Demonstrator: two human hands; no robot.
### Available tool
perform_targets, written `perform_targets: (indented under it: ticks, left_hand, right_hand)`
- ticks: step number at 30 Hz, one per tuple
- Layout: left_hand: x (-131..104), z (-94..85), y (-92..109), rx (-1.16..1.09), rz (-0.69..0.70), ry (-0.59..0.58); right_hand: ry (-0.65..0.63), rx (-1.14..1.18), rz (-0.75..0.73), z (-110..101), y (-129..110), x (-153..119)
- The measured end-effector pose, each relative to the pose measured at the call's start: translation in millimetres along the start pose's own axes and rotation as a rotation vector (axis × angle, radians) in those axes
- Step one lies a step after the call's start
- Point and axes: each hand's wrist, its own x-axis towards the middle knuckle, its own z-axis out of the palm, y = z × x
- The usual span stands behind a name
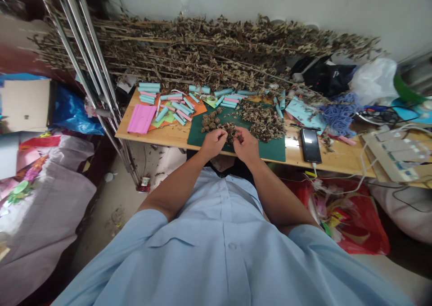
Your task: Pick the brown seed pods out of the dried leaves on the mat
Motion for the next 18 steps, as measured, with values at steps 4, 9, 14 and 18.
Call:
perform_targets:
  ticks: [4,9,14,18]
  left_hand:
    - [-1.0,-0.6,0.2,-0.056,-0.048,-0.008]
    - [-2.3,-1.4,1.7,-0.099,-0.061,-0.017]
    - [-2.2,-2.0,2.3,-0.076,-0.051,-0.034]
    - [-0.9,-2.2,2.0,-0.025,-0.002,-0.037]
  right_hand:
    - [0.011,-0.006,0.035,-1.4,1.2,0.5]
    - [0.023,-0.001,0.060,-2.0,2.4,1.9]
    - [0.085,0.035,0.044,-1.5,-2.6,2.0]
    - [0.053,0.158,0.074,2.2,-8.8,0.5]
